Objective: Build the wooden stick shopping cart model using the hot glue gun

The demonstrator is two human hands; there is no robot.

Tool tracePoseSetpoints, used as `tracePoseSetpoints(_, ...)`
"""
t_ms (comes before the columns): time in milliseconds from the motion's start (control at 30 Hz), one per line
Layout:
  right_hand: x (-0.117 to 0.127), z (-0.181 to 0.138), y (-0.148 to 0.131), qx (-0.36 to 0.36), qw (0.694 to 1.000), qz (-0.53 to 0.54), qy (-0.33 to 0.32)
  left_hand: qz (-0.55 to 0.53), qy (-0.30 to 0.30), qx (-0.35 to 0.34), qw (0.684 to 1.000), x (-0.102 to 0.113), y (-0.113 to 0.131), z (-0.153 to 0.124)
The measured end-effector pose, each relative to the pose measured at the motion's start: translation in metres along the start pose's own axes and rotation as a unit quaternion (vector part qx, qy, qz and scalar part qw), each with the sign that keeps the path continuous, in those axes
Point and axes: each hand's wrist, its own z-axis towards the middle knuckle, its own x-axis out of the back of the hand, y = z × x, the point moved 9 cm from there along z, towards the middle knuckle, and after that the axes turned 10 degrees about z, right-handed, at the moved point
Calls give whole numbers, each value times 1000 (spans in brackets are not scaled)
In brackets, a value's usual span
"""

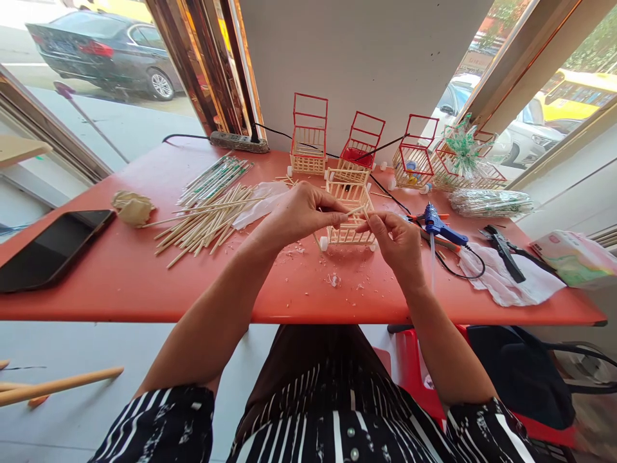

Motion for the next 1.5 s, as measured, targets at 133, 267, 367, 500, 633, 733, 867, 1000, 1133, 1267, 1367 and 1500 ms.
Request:
tracePoseSetpoints(133, 3, 0, 0, 8, 1000, -2, 13, -12, 9, 5, 1000, 1, -3, 1)
tracePoseSetpoints(267, 4, -1, 0, 20, 1000, -10, 16, -12, 9, -4, 1000, 0, -3, 1)
tracePoseSetpoints(367, 8, 0, 2, 26, 999, -27, 32, -12, 7, -8, 1000, -2, -4, 1)
tracePoseSetpoints(500, 11, 1, 5, 24, 998, -44, 47, -7, 7, -14, 1000, -3, -6, 2)
tracePoseSetpoints(633, 8, 3, 6, 15, 999, -40, 29, 6, 11, -15, 1000, -3, -8, 2)
tracePoseSetpoints(733, 7, 3, 4, 10, 999, -36, 23, 12, 11, -10, 1000, -3, -9, 2)
tracePoseSetpoints(867, 6, 3, 3, 7, 999, -30, 23, 7, 5, -2, 1000, -4, -9, 2)
tracePoseSetpoints(1000, 5, 3, 5, 0, 999, -32, 17, 7, 5, 3, 1000, -3, -7, 1)
tracePoseSetpoints(1133, 4, 3, 7, -12, 999, -31, 13, 14, 8, -4, 1000, -3, -7, 1)
tracePoseSetpoints(1267, 3, 3, 9, -17, 999, -32, 9, 12, 13, -7, 1000, -5, -10, 3)
tracePoseSetpoints(1367, 4, 3, 8, -15, 999, -29, 13, 12, 13, -5, 1000, -5, -11, 3)
tracePoseSetpoints(1500, 4, 2, 6, -10, 1000, -24, 14, 14, 14, -1, 1000, -3, -8, 2)
